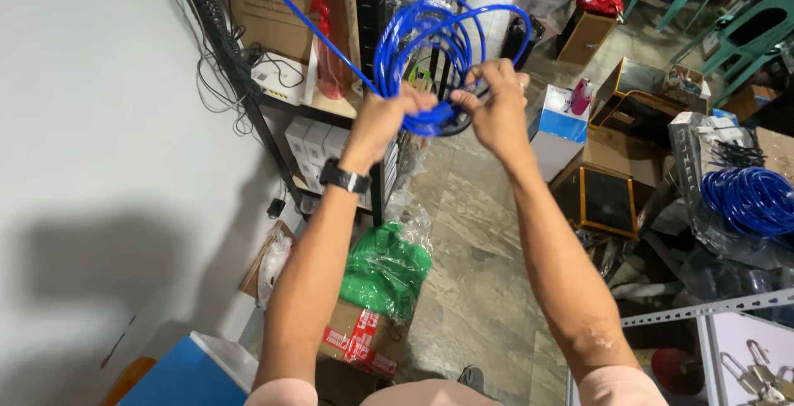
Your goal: The person unplugs and gathers cables at a desk, then arranges product boxes on a storage shelf. They spray liquid on the desk and wipe it with a cloth, coil a blue cable, place a black rubber part on a box, and wipe the desk surface again with a notebook.
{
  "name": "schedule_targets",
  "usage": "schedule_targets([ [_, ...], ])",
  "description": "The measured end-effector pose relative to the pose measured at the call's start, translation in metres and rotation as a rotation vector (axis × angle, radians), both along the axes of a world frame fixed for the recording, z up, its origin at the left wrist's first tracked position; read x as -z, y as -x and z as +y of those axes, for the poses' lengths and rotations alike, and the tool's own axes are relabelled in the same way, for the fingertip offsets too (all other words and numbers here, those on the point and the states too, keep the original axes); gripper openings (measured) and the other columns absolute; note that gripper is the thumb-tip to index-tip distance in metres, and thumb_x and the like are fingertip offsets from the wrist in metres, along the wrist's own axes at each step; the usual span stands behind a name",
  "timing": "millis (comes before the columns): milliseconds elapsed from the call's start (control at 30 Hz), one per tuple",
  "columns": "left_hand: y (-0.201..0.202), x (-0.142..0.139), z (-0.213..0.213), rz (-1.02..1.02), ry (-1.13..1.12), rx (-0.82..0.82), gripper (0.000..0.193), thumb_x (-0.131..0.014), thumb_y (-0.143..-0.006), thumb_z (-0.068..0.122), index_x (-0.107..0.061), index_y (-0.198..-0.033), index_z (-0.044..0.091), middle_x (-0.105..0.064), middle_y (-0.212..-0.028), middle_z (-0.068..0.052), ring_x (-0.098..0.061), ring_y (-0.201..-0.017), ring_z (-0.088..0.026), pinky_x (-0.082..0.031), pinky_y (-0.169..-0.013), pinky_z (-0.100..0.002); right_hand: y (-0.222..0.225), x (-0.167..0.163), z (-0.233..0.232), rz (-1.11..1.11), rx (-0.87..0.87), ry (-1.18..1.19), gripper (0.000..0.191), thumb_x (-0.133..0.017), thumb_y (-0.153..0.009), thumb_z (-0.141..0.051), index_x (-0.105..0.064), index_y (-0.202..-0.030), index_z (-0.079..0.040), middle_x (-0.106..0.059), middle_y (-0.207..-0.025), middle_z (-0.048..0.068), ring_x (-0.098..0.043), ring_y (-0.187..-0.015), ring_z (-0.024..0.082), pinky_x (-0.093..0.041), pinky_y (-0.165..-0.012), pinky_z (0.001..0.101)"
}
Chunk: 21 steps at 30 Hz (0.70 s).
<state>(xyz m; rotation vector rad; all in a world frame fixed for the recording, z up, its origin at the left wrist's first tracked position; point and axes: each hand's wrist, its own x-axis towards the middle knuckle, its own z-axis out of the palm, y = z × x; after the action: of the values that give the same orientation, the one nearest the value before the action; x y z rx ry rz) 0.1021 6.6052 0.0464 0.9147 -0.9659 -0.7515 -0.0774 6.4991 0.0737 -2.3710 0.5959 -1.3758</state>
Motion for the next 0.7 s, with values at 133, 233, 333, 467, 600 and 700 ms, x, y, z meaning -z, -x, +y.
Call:
schedule_targets([
  [133, -0.016, -0.024, 0.012, 0.23, 0.122, -0.083, 0.004, -0.065, -0.089, 0.009, -0.063, -0.089, 0.007, -0.068, -0.08, -0.007, -0.074, -0.076, -0.024, -0.06, -0.07, -0.036, 0.008, -0.002, -0.016, -0.287, -0.517, -0.654, 0.022, -0.082, -0.088, -0.005, -0.064, -0.098, -0.013, -0.061, -0.091, -0.005, -0.055, -0.088, 0.013, -0.043, -0.088, 0.0415],
  [233, -0.033, -0.036, 0.024, 0.438, 0.118, -0.049, 0.02, -0.074, -0.093, 0.023, -0.063, -0.089, 0.007, -0.061, -0.072, -0.002, -0.064, -0.063, -0.016, -0.054, -0.062, -0.034, 0.028, -0.004, -0.024, -0.443, -0.661, -1.15, 0.018, -0.076, -0.089, -0.005, -0.062, -0.093, -0.015, -0.061, -0.083, -0.002, -0.06, -0.08, 0.012, -0.055, -0.085, 0.0394],
  [333, -0.051, -0.049, 0.034, 0.593, 0.221, -0.058, 0.032, -0.078, -0.097, 0.028, -0.056, -0.085, 0.008, -0.048, -0.067, 0.003, -0.051, -0.058, -0.011, -0.049, -0.058, -0.032, 0.042, -0.003, -0.026, -0.559, -0.637, -1.201, 0.022, -0.076, -0.09, -0.006, -0.057, -0.094, -0.015, -0.06, -0.084, -0.003, -0.061, -0.08, 0.012, -0.058, -0.086, 0.0389],
  [467, -0.055, -0.061, 0.043, 0.291, 0.035, -0.155, 0.032, -0.075, -0.096, 0.031, -0.053, -0.082, 0.012, -0.042, -0.061, 0.007, -0.041, -0.05, -0.007, -0.042, -0.047, -0.028, 0.041, -0.008, -0.013, -0.222, -0.49, -0.785, 0.022, -0.078, -0.094, -0.008, -0.06, -0.107, -0.011, -0.066, -0.099, 0.001, -0.063, -0.093, 0.015, -0.049, -0.09, 0.0378],
  [600, -0.046, -0.079, 0.034, -0.107, -0.085, -0.142, 0.023, -0.072, -0.098, 0.03, -0.062, -0.088, 0.012, -0.049, -0.064, 0.007, -0.043, -0.05, -0.006, -0.038, -0.046, -0.026, 0.041, -0.038, 0.013, 0.024, -0.319, -0.208, 0.048, -0.082, -0.09, -0.017, -0.057, -0.13, -0.009, -0.058, -0.128, 0.01, -0.058, -0.118, 0.024, -0.046, -0.1, 0.0411],
  [700, -0.041, -0.099, 0.014, -0.011, -0.001, -0.086, 0.028, -0.071, -0.098, 0.031, -0.056, -0.085, 0.012, -0.048, -0.063, 0.005, -0.045, -0.05, -0.007, -0.043, -0.047, -0.027, 0.022, -0.069, 0.034, 0.031, -0.175, 0.241, 0.055, -0.086, -0.094, -0.019, -0.057, -0.14, -0.009, -0.052, -0.148, 0.015, -0.052, -0.138, 0.033, -0.044, -0.114, 0.0435],
])
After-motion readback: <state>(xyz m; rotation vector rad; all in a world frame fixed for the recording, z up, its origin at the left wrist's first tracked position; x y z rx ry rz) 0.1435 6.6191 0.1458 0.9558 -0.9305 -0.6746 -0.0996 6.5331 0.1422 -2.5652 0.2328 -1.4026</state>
